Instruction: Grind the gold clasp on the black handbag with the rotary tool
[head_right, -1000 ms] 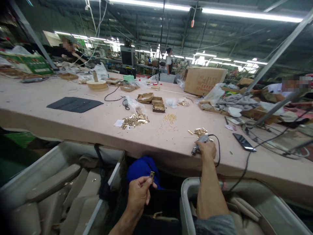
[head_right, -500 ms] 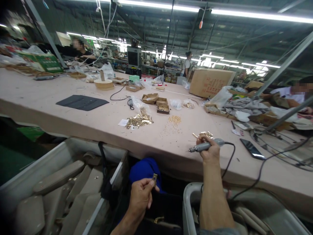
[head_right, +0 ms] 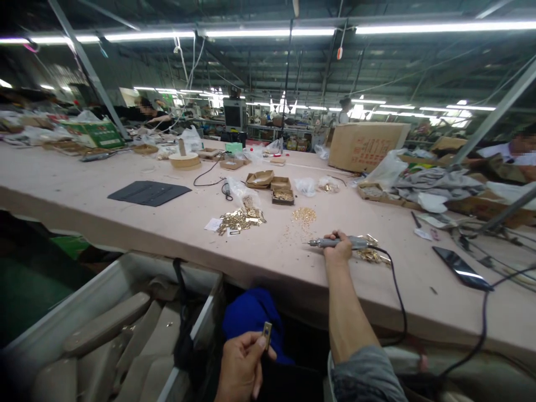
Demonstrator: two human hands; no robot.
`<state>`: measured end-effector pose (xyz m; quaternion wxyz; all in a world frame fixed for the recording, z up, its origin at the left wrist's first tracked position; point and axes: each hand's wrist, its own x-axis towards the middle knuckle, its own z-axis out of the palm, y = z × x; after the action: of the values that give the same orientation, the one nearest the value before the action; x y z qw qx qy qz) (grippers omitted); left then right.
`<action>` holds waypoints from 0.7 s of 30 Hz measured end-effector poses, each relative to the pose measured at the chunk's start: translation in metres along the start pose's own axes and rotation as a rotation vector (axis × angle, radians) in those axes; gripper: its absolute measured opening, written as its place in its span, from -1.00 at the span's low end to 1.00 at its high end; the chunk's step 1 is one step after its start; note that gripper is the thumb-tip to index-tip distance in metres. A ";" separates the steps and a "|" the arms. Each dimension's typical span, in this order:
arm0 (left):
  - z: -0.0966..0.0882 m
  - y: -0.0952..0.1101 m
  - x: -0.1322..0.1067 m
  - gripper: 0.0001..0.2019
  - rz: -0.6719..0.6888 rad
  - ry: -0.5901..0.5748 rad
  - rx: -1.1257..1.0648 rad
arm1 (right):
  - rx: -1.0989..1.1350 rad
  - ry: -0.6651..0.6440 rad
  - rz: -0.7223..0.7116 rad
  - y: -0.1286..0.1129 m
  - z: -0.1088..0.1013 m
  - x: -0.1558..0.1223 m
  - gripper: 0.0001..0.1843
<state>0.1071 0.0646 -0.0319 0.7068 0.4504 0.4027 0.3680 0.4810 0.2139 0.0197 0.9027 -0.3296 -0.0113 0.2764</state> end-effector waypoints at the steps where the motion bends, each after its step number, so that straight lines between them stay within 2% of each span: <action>1: 0.000 -0.001 0.001 -0.41 0.000 0.002 -0.006 | 0.003 0.021 -0.013 0.004 0.001 0.002 -0.74; 9: 0.008 -0.004 0.004 -0.30 -0.035 0.079 -0.043 | -0.006 0.130 -0.095 0.022 0.006 0.013 -0.76; 12: 0.008 -0.006 0.006 -0.29 -0.038 0.054 -0.037 | -0.016 0.143 -0.111 0.024 0.008 0.013 -0.72; 21: 0.007 -0.001 0.004 -0.40 -0.059 0.044 0.067 | -0.052 0.134 -0.117 0.032 0.013 0.013 -0.64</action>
<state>0.1154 0.0657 -0.0318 0.6927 0.4537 0.4434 0.3430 0.4738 0.2481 0.0088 0.9071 -0.3695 0.0225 0.2002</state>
